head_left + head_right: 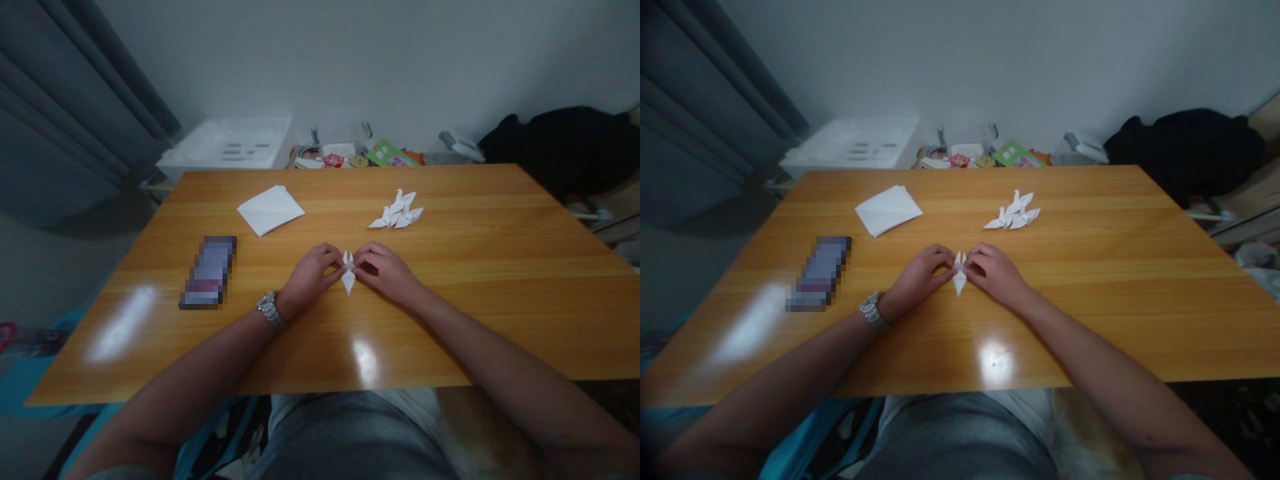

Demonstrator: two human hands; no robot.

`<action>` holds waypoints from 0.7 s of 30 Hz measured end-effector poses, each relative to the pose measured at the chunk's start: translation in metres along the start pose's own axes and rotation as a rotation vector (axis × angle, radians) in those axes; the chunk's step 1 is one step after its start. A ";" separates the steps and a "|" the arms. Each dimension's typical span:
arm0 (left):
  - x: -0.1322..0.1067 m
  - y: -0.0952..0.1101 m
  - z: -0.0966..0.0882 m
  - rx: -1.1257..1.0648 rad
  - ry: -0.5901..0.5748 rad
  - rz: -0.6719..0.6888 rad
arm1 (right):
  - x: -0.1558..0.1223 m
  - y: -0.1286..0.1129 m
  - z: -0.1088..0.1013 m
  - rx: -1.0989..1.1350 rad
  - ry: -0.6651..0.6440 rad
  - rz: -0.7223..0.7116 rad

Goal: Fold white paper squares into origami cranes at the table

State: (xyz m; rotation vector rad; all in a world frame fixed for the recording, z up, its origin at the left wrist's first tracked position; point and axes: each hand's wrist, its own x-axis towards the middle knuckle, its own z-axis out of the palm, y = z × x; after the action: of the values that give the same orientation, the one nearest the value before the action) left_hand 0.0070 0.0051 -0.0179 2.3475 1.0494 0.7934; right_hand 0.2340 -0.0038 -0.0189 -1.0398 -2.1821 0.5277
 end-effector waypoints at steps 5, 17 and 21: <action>-0.001 0.001 -0.002 0.002 -0.008 0.036 | -0.001 -0.005 -0.001 -0.076 -0.027 -0.027; -0.001 0.002 -0.002 -0.018 -0.043 0.045 | -0.005 -0.005 -0.007 -0.038 -0.071 -0.075; -0.002 0.001 -0.002 -0.016 -0.047 0.052 | -0.006 -0.003 -0.008 -0.050 -0.090 -0.094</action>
State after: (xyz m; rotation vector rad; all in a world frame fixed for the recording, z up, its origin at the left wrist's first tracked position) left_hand 0.0052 0.0033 -0.0162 2.3765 0.9625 0.7595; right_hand 0.2415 -0.0098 -0.0138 -0.9508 -2.3215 0.4873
